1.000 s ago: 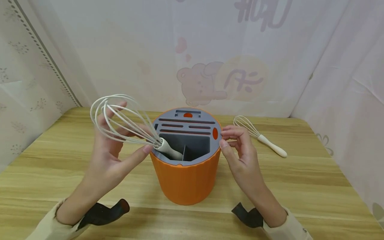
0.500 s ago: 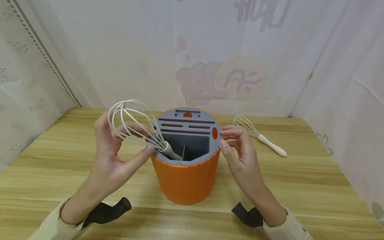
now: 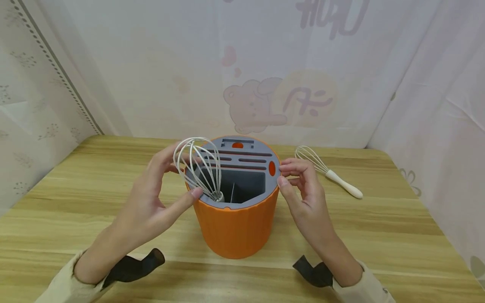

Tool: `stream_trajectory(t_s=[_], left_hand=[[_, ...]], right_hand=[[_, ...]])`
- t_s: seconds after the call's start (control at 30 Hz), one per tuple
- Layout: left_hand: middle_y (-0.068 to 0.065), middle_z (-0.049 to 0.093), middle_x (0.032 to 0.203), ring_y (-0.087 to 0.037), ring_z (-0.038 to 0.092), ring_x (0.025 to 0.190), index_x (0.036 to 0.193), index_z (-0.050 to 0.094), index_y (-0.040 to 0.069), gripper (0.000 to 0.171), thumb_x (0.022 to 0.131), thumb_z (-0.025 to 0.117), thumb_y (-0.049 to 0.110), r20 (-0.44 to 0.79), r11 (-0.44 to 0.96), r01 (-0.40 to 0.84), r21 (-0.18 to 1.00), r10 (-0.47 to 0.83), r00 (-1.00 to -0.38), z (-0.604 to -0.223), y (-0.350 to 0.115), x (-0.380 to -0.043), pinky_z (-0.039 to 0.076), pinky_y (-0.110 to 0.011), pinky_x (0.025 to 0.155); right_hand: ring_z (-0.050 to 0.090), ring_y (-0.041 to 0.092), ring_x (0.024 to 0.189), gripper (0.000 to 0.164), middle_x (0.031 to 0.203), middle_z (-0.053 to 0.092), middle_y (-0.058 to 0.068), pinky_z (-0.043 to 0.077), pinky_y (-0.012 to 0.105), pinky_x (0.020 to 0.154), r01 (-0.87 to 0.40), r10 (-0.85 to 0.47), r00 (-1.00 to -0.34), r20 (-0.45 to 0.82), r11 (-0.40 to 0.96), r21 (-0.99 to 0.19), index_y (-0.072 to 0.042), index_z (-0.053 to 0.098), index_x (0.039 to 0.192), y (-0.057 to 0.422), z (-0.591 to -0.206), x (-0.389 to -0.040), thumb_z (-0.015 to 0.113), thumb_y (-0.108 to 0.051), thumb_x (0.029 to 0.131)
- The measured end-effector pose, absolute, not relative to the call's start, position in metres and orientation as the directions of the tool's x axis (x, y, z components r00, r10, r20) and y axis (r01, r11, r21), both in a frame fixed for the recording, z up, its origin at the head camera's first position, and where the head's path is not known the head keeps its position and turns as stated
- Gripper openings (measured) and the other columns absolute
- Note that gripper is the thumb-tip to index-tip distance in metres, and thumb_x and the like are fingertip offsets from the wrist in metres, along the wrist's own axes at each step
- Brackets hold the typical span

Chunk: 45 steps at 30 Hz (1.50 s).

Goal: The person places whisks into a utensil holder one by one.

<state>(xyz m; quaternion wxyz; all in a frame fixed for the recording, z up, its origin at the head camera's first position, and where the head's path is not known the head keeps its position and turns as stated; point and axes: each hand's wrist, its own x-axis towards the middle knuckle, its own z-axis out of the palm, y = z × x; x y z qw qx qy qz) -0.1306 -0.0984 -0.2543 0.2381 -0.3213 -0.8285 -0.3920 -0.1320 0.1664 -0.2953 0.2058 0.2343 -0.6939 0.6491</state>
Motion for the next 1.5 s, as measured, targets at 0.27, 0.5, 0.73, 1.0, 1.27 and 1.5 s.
stream_trajectory(t_s=[0.27, 0.5, 0.73, 1.0, 1.27, 1.5], left_hand=[[0.004, 0.053, 0.123, -0.012, 0.045, 0.109, 0.143, 0.034, 0.028, 0.07, 0.082, 0.069, 0.024, 0.612, 0.522, 0.681, 0.514, 0.334, -0.717, -0.253, -0.1, -0.132, 0.043, -0.036, 0.085], [0.001, 0.053, 0.125, -0.014, 0.048, 0.108, 0.141, 0.037, 0.023, 0.062, 0.086, 0.064, 0.018, 0.635, 0.515, 0.7, 0.494, 0.337, -0.696, -0.256, -0.101, -0.135, 0.044, -0.036, 0.087], [0.003, 0.053, 0.123, -0.011, 0.047, 0.106, 0.136, 0.046, 0.021, 0.051, 0.088, 0.063, 0.017, 0.568, 0.476, 0.664, 0.577, 0.35, -0.745, -0.256, -0.104, -0.136, 0.044, -0.034, 0.084], [0.006, 0.049, 0.125, -0.008, 0.046, 0.109, 0.13, 0.05, 0.021, 0.042, 0.09, 0.061, 0.02, 0.501, 0.47, 0.629, 0.619, 0.38, -0.777, -0.254, -0.108, -0.136, 0.045, -0.034, 0.083], [0.006, 0.044, 0.135, -0.008, 0.045, 0.119, 0.131, 0.05, 0.018, 0.041, 0.091, 0.059, 0.023, 0.472, 0.472, 0.654, 0.592, 0.455, -0.755, -0.253, -0.115, -0.141, 0.046, -0.035, 0.09], [0.007, 0.032, 0.146, -0.009, 0.043, 0.123, 0.136, 0.043, 0.019, 0.046, 0.093, 0.057, 0.024, 0.416, 0.449, 0.648, 0.616, 0.514, -0.751, -0.254, -0.12, -0.147, 0.047, -0.035, 0.091]], right_hand=[[0.048, 0.018, 0.11, 0.027, 0.121, 0.047, 0.011, 0.046, 0.014, 0.088, -0.611, -0.07, -0.79, 0.609, 0.019, -0.791, -0.006, 0.052, 0.112, 0.166, -0.296, -0.133, 0.042, 0.009, 0.092], [0.048, 0.018, 0.107, 0.026, 0.121, 0.048, 0.011, 0.046, 0.014, 0.085, -0.608, -0.069, -0.794, 0.605, 0.041, -0.793, -0.007, 0.052, 0.112, 0.167, -0.296, -0.133, 0.043, 0.007, 0.092], [0.049, 0.017, 0.109, 0.028, 0.121, 0.048, 0.01, 0.046, 0.014, 0.086, -0.618, -0.084, -0.784, 0.615, 0.01, -0.786, -0.006, 0.052, 0.111, 0.168, -0.296, -0.134, 0.042, 0.01, 0.091], [0.051, 0.016, 0.103, 0.027, 0.121, 0.048, 0.007, 0.046, 0.014, 0.083, -0.611, -0.09, -0.791, 0.606, 0.047, -0.79, -0.006, 0.052, 0.111, 0.168, -0.295, -0.133, 0.042, 0.009, 0.091], [0.053, 0.014, 0.102, 0.027, 0.119, 0.05, 0.007, 0.046, 0.014, 0.083, -0.649, -0.132, -0.758, 0.639, 0.056, -0.759, -0.002, 0.052, 0.111, 0.172, -0.293, -0.135, 0.044, 0.011, 0.089], [0.051, 0.011, 0.107, 0.018, 0.115, 0.054, 0.004, 0.045, 0.013, 0.083, -0.605, -0.156, -0.795, 0.587, 0.282, -0.745, 0.006, 0.052, 0.108, 0.188, -0.282, -0.136, 0.048, 0.007, 0.09]])
